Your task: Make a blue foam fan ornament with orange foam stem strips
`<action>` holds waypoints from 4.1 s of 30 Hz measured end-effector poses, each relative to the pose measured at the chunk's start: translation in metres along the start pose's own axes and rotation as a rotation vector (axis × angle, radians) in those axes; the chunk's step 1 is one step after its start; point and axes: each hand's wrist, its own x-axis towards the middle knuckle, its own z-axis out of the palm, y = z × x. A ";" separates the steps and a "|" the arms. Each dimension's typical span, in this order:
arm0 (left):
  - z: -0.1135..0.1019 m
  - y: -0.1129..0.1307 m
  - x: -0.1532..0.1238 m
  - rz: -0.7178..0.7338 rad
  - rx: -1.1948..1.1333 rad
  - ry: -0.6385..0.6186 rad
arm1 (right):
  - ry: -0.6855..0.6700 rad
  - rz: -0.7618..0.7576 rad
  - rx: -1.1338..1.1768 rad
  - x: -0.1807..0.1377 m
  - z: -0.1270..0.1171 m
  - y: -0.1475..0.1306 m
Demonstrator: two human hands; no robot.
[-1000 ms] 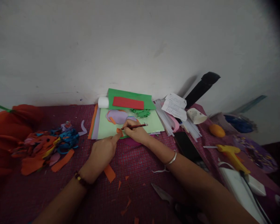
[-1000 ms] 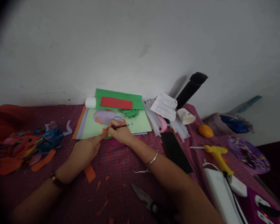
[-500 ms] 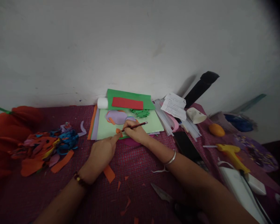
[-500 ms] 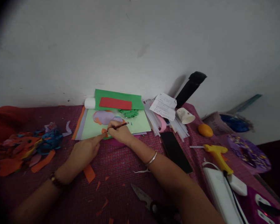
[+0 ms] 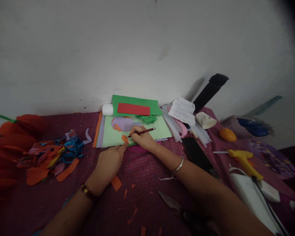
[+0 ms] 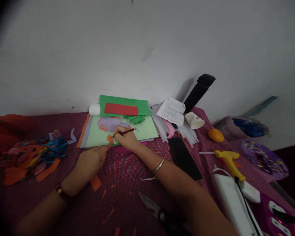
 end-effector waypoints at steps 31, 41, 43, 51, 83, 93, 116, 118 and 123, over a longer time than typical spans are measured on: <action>-0.008 0.002 0.002 -0.018 -0.084 -0.046 | -0.038 0.083 -0.026 -0.003 0.005 -0.007; -0.006 0.003 0.002 -0.019 -0.055 -0.034 | -0.049 0.084 0.088 -0.004 0.003 -0.005; -0.006 0.002 0.002 -0.020 -0.047 -0.026 | -0.043 0.081 0.106 -0.004 0.000 -0.002; -0.006 0.001 0.001 -0.011 -0.065 -0.043 | -0.051 0.053 0.066 -0.003 0.002 0.000; -0.003 0.003 0.000 -0.047 -0.069 -0.023 | -0.033 0.112 0.224 -0.004 -0.004 -0.005; -0.013 -0.029 0.022 -0.184 -0.484 0.199 | -0.010 0.089 0.232 -0.004 -0.004 -0.006; -0.011 -0.047 0.062 0.153 -0.396 0.104 | 0.031 0.105 0.224 -0.002 -0.003 -0.003; -0.011 -0.053 0.056 0.224 -0.355 0.093 | 0.032 0.111 0.230 -0.002 -0.004 -0.004; -0.014 -0.066 0.050 0.293 -0.242 0.092 | -0.032 0.107 0.230 -0.003 -0.008 -0.008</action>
